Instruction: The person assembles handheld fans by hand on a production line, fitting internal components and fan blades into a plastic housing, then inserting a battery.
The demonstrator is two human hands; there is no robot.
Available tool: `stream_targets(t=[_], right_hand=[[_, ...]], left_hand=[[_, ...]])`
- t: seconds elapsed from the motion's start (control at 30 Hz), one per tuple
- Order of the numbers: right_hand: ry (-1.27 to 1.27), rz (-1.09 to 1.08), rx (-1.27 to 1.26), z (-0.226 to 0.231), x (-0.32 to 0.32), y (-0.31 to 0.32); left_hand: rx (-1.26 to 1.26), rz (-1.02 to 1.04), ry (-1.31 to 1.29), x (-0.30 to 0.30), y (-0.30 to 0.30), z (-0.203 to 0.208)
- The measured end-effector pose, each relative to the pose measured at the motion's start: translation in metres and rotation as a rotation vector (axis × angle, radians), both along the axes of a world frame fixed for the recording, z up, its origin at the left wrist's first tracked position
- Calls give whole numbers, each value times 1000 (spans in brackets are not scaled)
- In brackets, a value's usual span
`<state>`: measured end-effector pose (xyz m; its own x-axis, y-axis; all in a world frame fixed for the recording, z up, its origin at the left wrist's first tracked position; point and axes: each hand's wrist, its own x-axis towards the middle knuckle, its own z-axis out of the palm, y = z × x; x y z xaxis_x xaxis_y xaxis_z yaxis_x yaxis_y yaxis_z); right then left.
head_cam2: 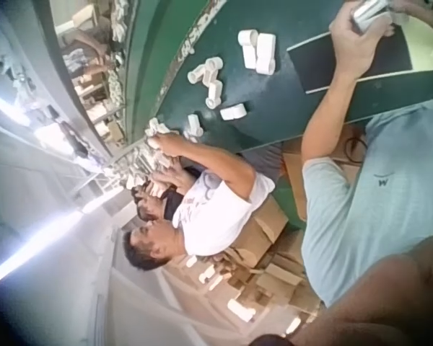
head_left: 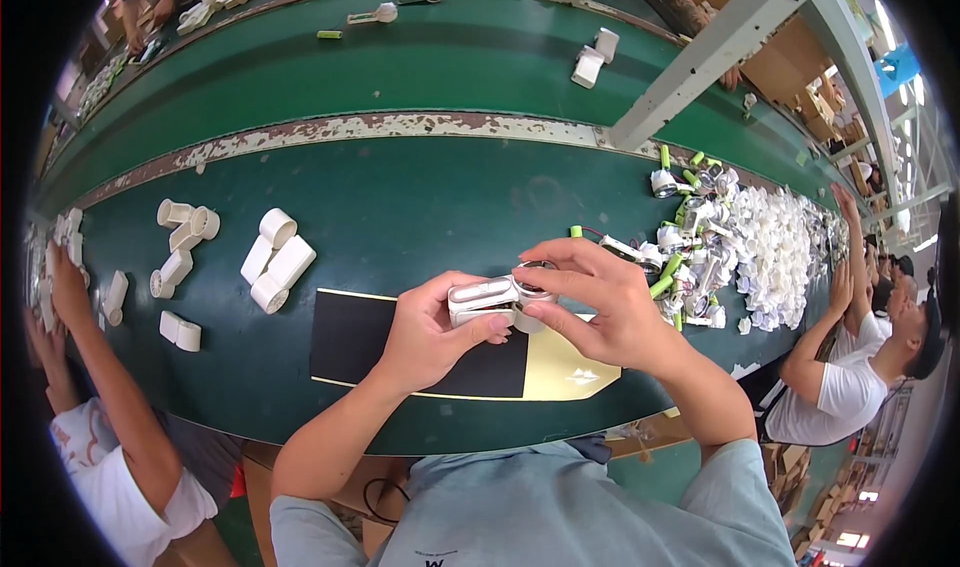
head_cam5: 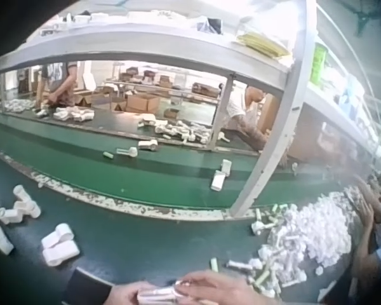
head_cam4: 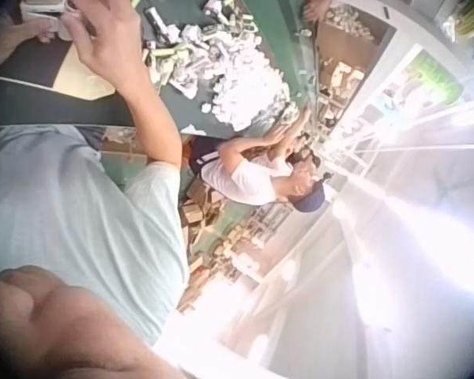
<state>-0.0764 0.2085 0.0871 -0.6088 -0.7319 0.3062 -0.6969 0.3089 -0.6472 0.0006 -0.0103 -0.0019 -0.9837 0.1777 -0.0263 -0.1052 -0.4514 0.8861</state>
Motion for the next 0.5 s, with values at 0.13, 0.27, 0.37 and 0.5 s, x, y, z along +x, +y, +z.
stream_targets(t=[0.13, 0.27, 0.37, 0.5], right_hand=[[-106, -12, -12, 3, -3, 4], [-122, -55, -130, -10, 3, 2], [-127, -76, -95, -13, 5, 3], [-149, -60, -152, -24, 4, 0]], left_hand=[[-83, 7, 21, -1, 1, 0], [-62, 34, 22, -1, 2, 1], [-122, 24, 29, -6, -1, 1], [-96, -4, -3, -4, -3, 3]])
